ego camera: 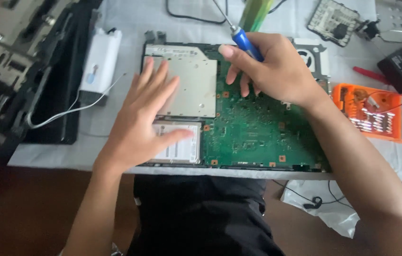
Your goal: Disassembling and inspecting internal components of a laptop, including the motherboard, hard drive, and optical drive using a screwdriver.
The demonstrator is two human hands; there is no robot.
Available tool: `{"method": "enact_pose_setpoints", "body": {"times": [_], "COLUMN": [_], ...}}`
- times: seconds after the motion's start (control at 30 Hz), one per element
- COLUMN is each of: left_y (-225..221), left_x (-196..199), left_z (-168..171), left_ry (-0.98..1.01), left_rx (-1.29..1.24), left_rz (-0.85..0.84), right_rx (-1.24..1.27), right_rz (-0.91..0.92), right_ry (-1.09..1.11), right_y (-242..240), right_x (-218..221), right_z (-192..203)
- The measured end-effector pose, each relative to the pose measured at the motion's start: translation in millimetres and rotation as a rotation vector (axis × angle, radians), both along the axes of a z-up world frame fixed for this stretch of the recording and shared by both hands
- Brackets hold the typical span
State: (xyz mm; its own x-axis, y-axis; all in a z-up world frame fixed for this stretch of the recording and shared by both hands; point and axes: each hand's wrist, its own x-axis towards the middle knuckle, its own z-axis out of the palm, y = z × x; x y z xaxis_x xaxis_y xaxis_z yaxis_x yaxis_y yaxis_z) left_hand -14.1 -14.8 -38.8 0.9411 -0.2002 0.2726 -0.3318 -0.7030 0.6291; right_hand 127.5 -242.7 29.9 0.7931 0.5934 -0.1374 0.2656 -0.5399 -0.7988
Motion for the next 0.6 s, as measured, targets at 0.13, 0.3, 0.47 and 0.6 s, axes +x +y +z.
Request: {"method": "enact_pose_setpoints", "body": {"times": [0.13, 0.3, 0.47, 0.6], "left_y": [-3, 2, 5, 11], "left_x": [1, 3, 4, 6], "left_z": [10, 11, 13, 12], "left_ry": [0.084, 0.152, 0.159, 0.166], "left_rx": [-0.044, -0.025, 0.003, 0.066], "left_rz": [0.006, 0.016, 0.017, 0.035], "right_rx": [-0.029, -0.053, -0.097, -0.213], "right_rz": [-0.04, 0.0, 0.106, 0.091], "right_ry": [-0.067, -0.251, -0.585, -0.618], "right_y": [-9, -18, -32, -36], "right_x": [8, 14, 27, 30], "right_z": [-3, -6, -33, -40]}}
